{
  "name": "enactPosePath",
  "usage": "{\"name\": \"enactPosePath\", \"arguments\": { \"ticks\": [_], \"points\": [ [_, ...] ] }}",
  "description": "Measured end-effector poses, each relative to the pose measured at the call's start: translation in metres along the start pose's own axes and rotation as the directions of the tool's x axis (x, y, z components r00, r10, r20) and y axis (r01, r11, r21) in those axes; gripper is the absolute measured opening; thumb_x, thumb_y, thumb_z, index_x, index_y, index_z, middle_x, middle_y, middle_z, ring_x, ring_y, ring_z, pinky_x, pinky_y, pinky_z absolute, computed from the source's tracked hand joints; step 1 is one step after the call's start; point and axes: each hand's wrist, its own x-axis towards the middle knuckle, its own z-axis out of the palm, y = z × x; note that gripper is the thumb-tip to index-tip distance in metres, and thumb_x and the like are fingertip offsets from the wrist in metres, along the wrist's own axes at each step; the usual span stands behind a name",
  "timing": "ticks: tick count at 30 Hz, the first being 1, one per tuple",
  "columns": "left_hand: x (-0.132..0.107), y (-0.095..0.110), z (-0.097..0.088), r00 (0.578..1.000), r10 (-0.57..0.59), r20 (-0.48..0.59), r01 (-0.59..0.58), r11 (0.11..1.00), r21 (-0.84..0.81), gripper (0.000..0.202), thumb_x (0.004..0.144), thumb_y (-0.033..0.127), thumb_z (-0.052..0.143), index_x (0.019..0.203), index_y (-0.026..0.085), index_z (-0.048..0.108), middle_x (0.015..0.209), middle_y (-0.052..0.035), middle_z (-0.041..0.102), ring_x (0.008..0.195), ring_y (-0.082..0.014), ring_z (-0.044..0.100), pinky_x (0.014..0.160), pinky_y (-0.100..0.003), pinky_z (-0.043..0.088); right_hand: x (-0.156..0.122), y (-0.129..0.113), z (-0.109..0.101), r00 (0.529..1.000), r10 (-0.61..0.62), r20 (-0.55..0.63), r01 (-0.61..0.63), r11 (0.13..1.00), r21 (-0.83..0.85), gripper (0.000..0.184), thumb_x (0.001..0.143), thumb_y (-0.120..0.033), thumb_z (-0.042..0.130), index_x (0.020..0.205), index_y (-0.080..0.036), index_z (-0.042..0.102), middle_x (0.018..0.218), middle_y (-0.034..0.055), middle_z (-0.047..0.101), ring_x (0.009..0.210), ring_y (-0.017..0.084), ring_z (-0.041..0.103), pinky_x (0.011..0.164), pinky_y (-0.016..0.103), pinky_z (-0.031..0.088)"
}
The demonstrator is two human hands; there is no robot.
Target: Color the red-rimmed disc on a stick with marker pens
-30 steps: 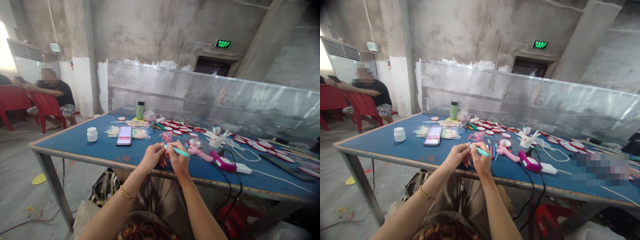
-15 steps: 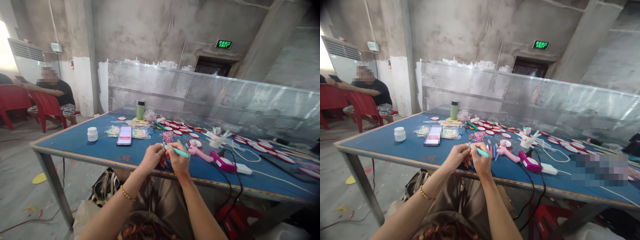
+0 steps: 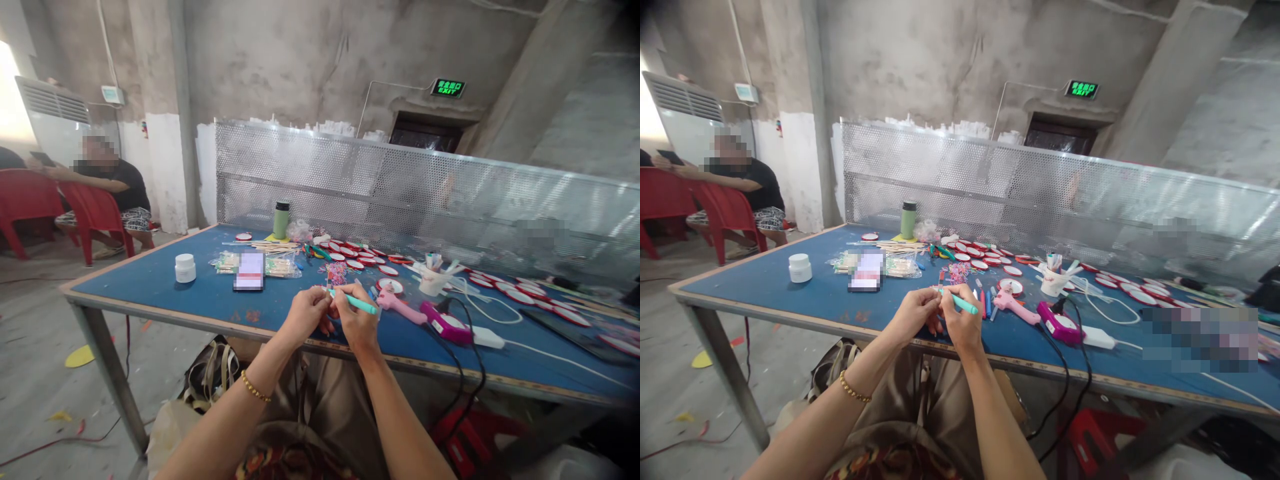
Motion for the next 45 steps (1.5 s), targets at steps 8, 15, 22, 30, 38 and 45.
{"name": "enactPosePath", "arguments": {
  "ticks": [8,15,22,30,38,45],
  "points": [
    [0.001,-0.003,-0.001,1.000,0.028,-0.002,-0.028,0.999,0.018,0.029,0.082,0.043,0.059,0.073,0.016,0.054,0.063,-0.0003,0.063,0.042,-0.0109,0.061,0.036,-0.018,0.045,0.001,0.000,0.000,1.000,-0.009,0.001,0.009,1.000,-0.017,0.018,0.089,-0.037,0.058,0.081,-0.021,0.062,0.061,-0.0019,0.062,0.052,0.014,0.059,0.051,0.026,0.048],
    [0.000,0.000,0.000,1.000,0.017,0.004,-0.017,1.000,0.020,0.028,0.081,0.042,0.059,0.072,0.016,0.055,0.063,-0.0008,0.064,0.042,-0.0107,0.061,0.037,-0.017,0.045,-0.002,-0.001,-0.001,0.999,-0.038,-0.022,0.038,0.999,0.000,0.018,0.090,-0.035,0.059,0.081,-0.020,0.064,0.060,-0.0024,0.062,0.051,0.013,0.058,0.051,0.025,0.048],
    [-0.003,0.005,0.000,0.999,-0.042,0.005,0.042,0.998,-0.036,0.024,0.082,0.038,0.059,0.081,0.015,0.054,0.065,-0.0024,0.066,0.042,-0.0113,0.061,0.036,-0.018,0.045,-0.003,-0.005,-0.009,0.997,-0.021,-0.078,0.024,0.999,0.036,0.018,0.091,-0.034,0.057,0.080,-0.020,0.063,0.059,-0.0038,0.061,0.044,0.011,0.054,0.046,0.023,0.044],
    [-0.003,0.006,0.000,1.000,-0.006,-0.007,0.005,0.998,-0.061,0.030,0.081,0.043,0.062,0.077,0.014,0.056,0.063,-0.0019,0.065,0.042,-0.0115,0.061,0.037,-0.019,0.047,-0.003,-0.001,-0.007,1.000,-0.024,-0.011,0.024,1.000,-0.009,0.017,0.090,-0.036,0.057,0.087,-0.021,0.064,0.067,-0.0005,0.066,0.055,0.015,0.061,0.052,0.026,0.050],
    [-0.003,0.005,0.001,1.000,-0.026,-0.014,0.026,0.999,-0.019,0.025,0.080,0.039,0.063,0.079,0.014,0.056,0.065,-0.0019,0.067,0.043,-0.0123,0.062,0.037,-0.020,0.047,-0.005,0.002,-0.008,0.996,-0.089,-0.031,0.086,0.992,-0.087,0.021,0.092,-0.035,0.055,0.081,-0.021,0.065,0.066,-0.0007,0.063,0.057,0.014,0.057,0.056,0.027,0.048],
    [-0.003,0.005,0.001,1.000,0.010,0.002,-0.010,0.999,0.039,0.029,0.084,0.043,0.059,0.073,0.016,0.055,0.053,0.0010,0.060,0.042,-0.0130,0.061,0.039,-0.020,0.049,-0.006,-0.001,-0.007,1.000,-0.028,-0.004,0.028,0.999,0.028,0.014,0.090,-0.034,0.059,0.082,-0.022,0.063,0.064,-0.0020,0.064,0.050,0.014,0.057,0.049,0.026,0.047]
  ]
}}
